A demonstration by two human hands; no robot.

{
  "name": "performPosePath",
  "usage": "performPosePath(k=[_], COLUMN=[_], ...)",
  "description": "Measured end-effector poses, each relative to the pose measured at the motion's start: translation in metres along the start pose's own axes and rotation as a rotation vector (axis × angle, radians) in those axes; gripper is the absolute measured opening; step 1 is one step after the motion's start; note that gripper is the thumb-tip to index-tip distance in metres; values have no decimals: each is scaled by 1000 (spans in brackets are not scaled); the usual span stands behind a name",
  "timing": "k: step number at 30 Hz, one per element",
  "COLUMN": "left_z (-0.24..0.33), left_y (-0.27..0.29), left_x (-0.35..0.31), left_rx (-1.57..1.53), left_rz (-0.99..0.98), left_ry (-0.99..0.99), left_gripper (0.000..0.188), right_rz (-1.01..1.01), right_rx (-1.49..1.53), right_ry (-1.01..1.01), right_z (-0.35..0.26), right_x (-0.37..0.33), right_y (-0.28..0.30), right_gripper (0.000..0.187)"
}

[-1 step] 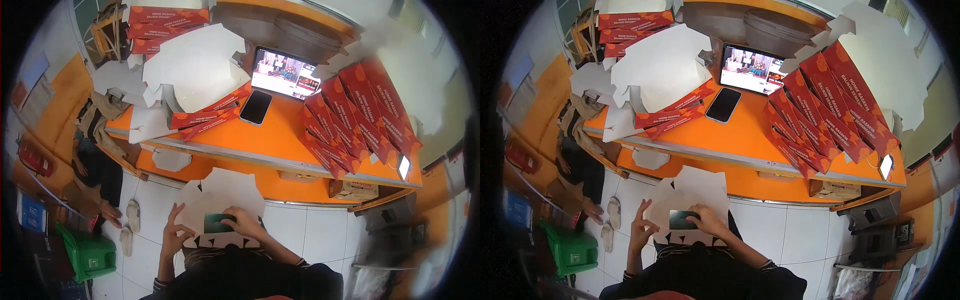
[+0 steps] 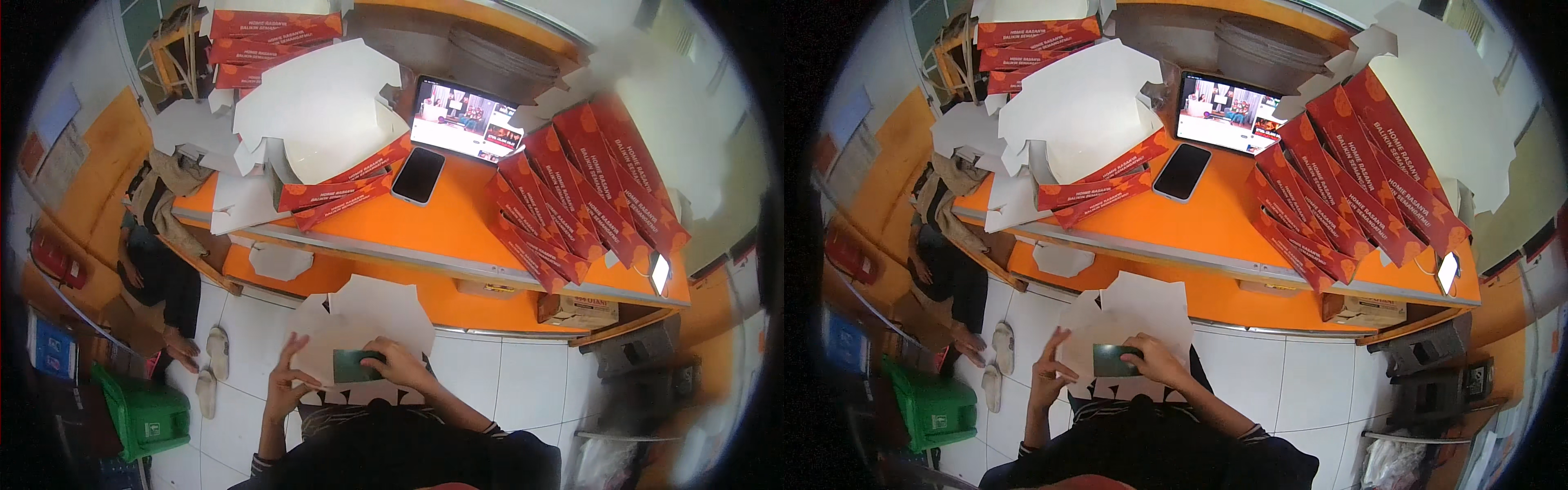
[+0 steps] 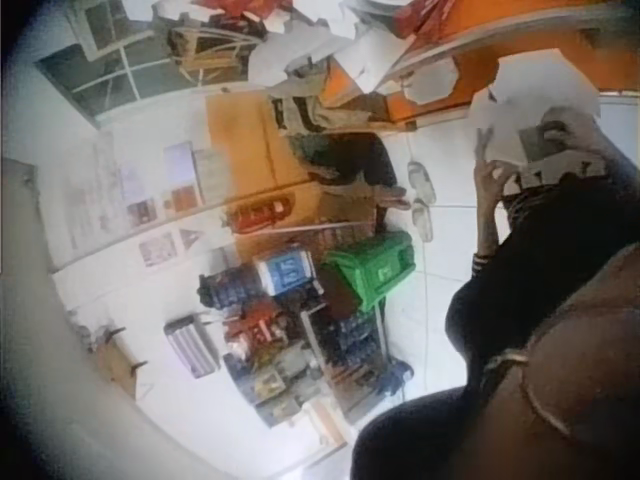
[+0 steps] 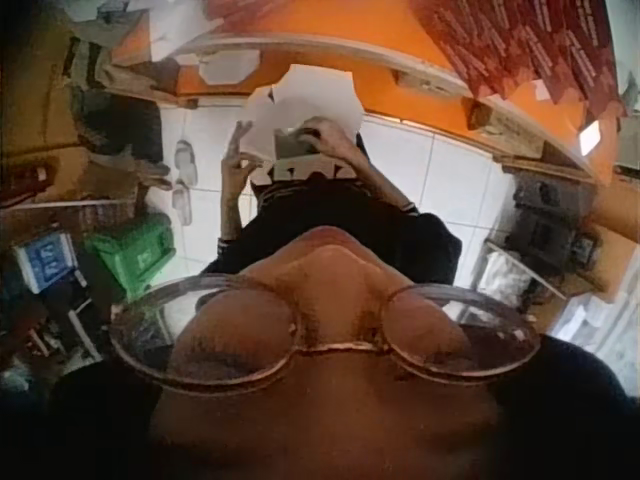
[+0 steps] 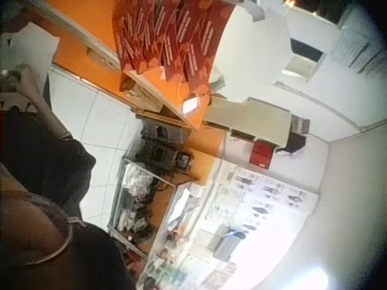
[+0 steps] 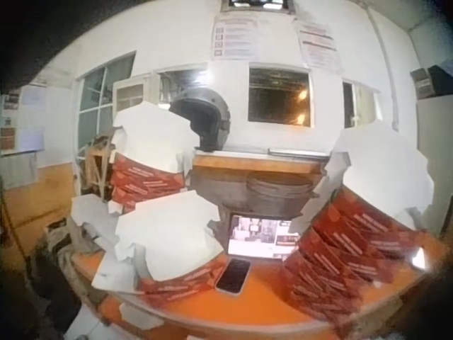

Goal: The person assembles small red and white cardboard boxes by folding the flaps and inserting green rectangular items into them. They handle the boxes one at a time, stacking the finished units on the orange counter.

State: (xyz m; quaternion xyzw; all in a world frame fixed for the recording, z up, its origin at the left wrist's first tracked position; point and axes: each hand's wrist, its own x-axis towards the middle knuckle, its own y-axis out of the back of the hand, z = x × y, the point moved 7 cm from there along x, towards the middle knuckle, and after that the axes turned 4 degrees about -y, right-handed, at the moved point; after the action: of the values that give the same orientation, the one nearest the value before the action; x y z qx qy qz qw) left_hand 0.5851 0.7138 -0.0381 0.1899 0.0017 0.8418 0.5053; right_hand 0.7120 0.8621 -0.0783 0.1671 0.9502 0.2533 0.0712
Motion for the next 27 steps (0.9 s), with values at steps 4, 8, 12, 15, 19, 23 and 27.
performPosePath(k=[4,8,12,15,19,23,27], left_z=[-13,0,0,-7,-34,-53,-50], left_y=[-18,-27,-34,-50,-37,-15,-5], left_x=[4,14,18,18,5,-8,-15], left_rx=[-215,176,337,282,204,195,52], left_rz=[-5,101,-3,-225,-106,152,269], left_ry=[219,2,8,0,316,390,427], left_gripper=[22,24,23,18,23,29,32], right_rz=[-39,-22,-72,-107,-80,388,412], right_rx=[-3,86,142,152,-319,-380,16], right_ry=[26,-43,-105,-68,31,475,251], right_z=[-13,-30,-39,-48,-65,-120,-60], right_x=[-2,-2,3,5,5,-20,-17], right_y=[-7,-2,6,7,6,51,39], right_gripper=[20,33,47,49,50,39,31])
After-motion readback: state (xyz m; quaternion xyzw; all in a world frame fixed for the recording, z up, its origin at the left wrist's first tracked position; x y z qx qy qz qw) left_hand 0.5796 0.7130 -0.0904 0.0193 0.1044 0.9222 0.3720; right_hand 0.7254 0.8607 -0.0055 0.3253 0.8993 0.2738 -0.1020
